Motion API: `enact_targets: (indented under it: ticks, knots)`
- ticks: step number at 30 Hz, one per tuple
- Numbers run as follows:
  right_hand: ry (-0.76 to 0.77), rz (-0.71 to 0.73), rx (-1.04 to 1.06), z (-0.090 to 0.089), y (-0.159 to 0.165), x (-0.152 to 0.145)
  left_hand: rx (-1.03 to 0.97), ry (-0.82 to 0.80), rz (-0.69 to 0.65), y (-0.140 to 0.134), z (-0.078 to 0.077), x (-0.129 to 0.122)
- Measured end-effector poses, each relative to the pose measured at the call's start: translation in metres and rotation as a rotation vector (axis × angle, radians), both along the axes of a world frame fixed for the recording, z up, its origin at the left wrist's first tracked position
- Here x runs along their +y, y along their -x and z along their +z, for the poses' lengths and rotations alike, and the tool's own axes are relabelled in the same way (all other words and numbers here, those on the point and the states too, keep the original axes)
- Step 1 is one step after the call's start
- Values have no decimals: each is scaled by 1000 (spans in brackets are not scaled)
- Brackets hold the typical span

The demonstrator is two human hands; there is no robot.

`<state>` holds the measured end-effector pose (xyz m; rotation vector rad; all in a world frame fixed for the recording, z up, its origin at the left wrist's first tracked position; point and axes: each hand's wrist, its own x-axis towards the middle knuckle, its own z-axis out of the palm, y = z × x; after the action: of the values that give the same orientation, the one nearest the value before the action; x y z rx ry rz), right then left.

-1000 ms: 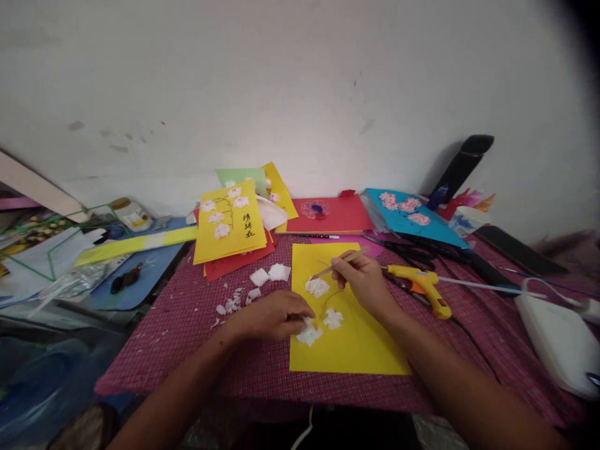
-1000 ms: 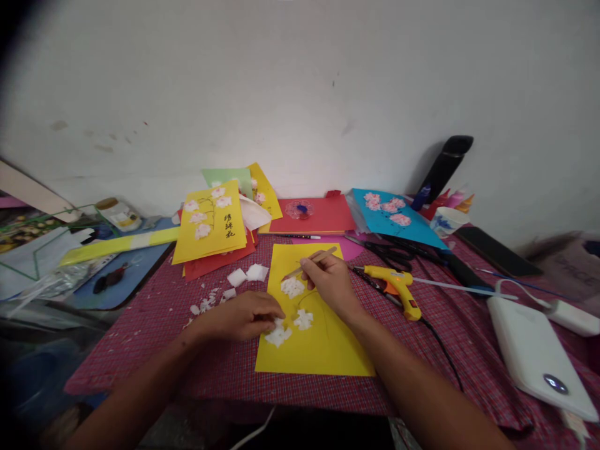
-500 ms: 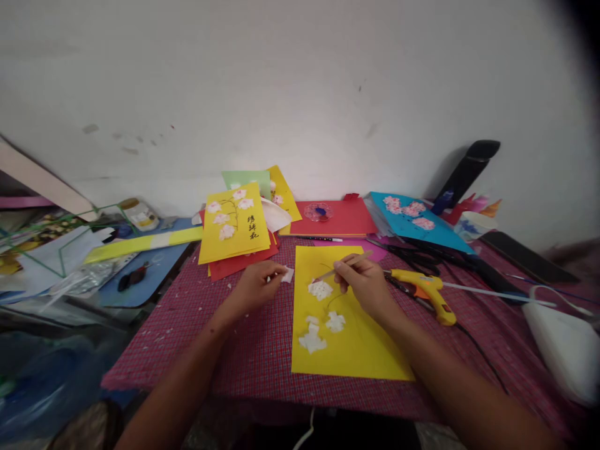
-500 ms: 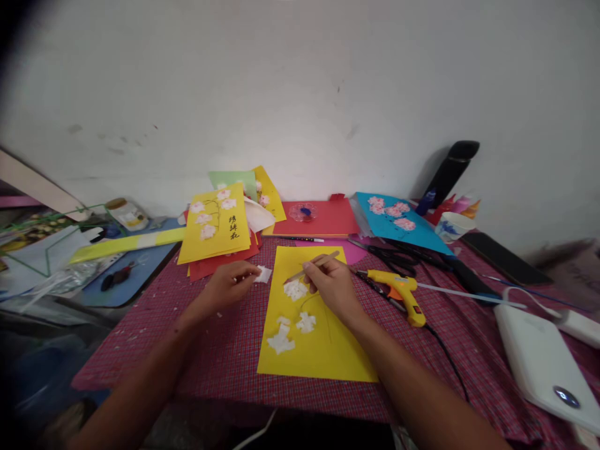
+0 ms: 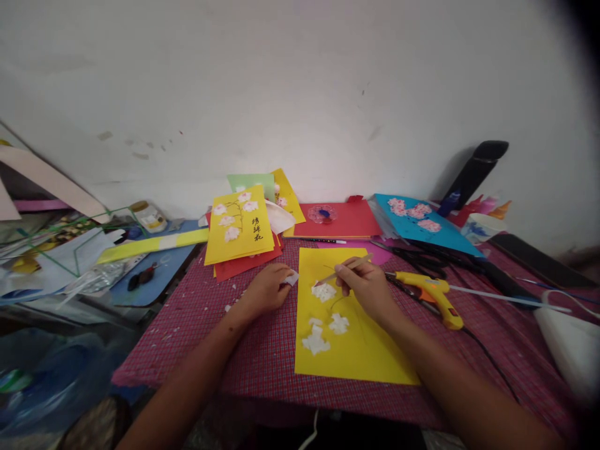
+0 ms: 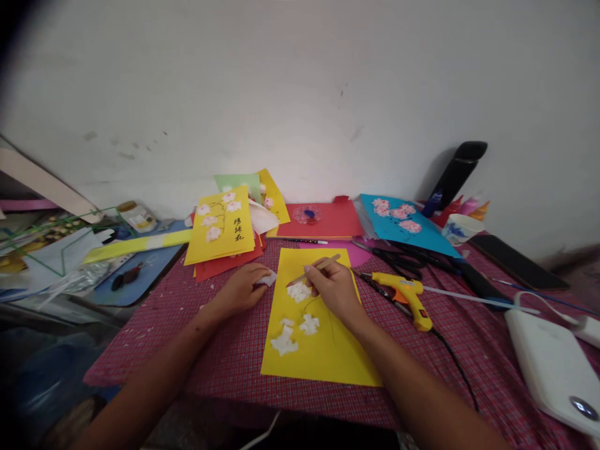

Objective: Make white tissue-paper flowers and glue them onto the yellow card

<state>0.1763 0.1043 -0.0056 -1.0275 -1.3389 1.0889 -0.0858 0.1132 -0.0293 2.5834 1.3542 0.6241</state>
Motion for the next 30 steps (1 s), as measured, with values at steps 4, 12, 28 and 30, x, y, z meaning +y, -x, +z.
enact_targets:
  ticks: [4, 12, 28, 30]
  knots:
    - [-2, 0, -10, -2, 1, 1, 11, 23, 6, 4, -4, 4]
    - [-4, 7, -20, -5, 0, 2, -28, 14, -6, 1, -3, 3]
    - [-3, 207, 37, -3, 5, -6, -935, 625, 294, -16, 16, -11]
    - [12, 241, 63, -3, 6, -8, -1036, 768, 240, -21, 14, -13]
